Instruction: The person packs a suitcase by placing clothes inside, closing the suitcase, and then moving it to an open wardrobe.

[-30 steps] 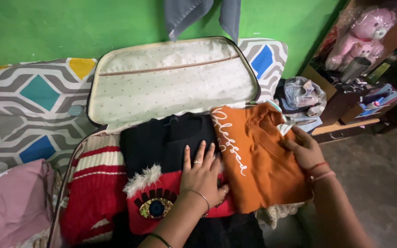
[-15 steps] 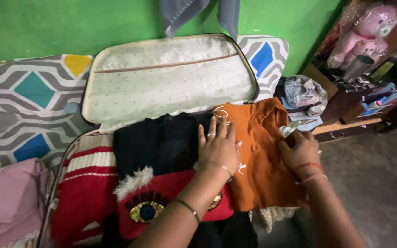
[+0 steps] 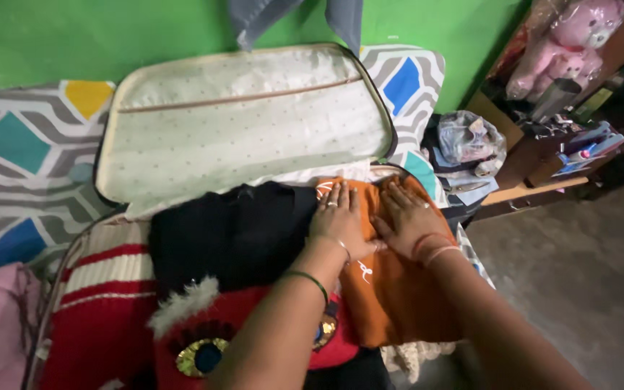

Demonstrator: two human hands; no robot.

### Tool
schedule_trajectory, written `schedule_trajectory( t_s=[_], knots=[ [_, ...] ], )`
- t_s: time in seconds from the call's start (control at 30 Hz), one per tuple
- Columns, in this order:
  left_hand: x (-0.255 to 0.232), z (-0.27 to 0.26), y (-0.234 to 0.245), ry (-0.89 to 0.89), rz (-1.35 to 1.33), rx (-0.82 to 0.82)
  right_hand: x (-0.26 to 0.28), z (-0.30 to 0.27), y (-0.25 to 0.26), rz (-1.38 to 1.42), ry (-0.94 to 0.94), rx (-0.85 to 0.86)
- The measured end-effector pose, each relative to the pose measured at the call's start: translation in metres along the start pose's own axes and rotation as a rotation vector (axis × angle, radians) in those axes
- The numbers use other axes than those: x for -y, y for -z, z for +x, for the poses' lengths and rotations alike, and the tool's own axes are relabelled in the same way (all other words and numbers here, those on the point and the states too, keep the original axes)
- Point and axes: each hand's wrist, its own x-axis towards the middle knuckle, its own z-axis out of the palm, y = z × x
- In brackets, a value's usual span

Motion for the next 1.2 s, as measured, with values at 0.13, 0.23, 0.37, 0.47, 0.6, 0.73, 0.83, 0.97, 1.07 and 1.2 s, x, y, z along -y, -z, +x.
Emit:
schedule_trajectory(
  t_s=[0.13, 0.23, 0.37, 0.47, 0.6, 0.73, 0.83, 0.97, 1.07, 1.2],
  knots=[
    [0.007, 0.008, 0.022, -0.018, 0.092, 0.234, -0.004, 0.014, -0.021, 0.099, -0.142, 0.057],
    [0.017, 0.010, 0.028, -0.053, 0.050, 0.287, -0.012, 0.027, -0.023, 0.209, -0.169, 0.151],
    [0.024, 0.004, 0.022, -0.115, -0.035, 0.177, -0.019, 0.037, -0.033, 0.315, -0.219, 0.161],
    [0.028, -0.004, 0.016, -0.159, -0.060, 0.038, -0.013, 0.023, -0.021, 0.370, -0.089, 0.042],
    [0.032, -0.005, 0.012, -0.163, -0.090, -0.023, 0.029, -0.005, 0.025, 0.296, -0.159, -0.128],
    [0.037, -0.009, 0.001, -0.185, 0.035, -0.099, 0.075, -0.043, 0.042, 0.294, 0.009, -0.297],
    [0.038, -0.028, 0.005, -0.129, 0.074, -0.013, 0.097, -0.061, 0.046, 0.391, -0.038, -0.206],
    [0.056, -0.044, 0.024, -0.087, -0.080, 0.196, 0.111, -0.079, 0.050, 0.473, -0.019, -0.208],
    [0.069, -0.053, 0.023, -0.173, 0.010, 0.180, 0.124, -0.082, 0.039, 0.605, 0.059, -0.194],
    [0.062, -0.055, 0.016, -0.129, 0.072, 0.131, 0.121, -0.049, 0.029, 0.391, -0.126, -0.252]
  ],
)
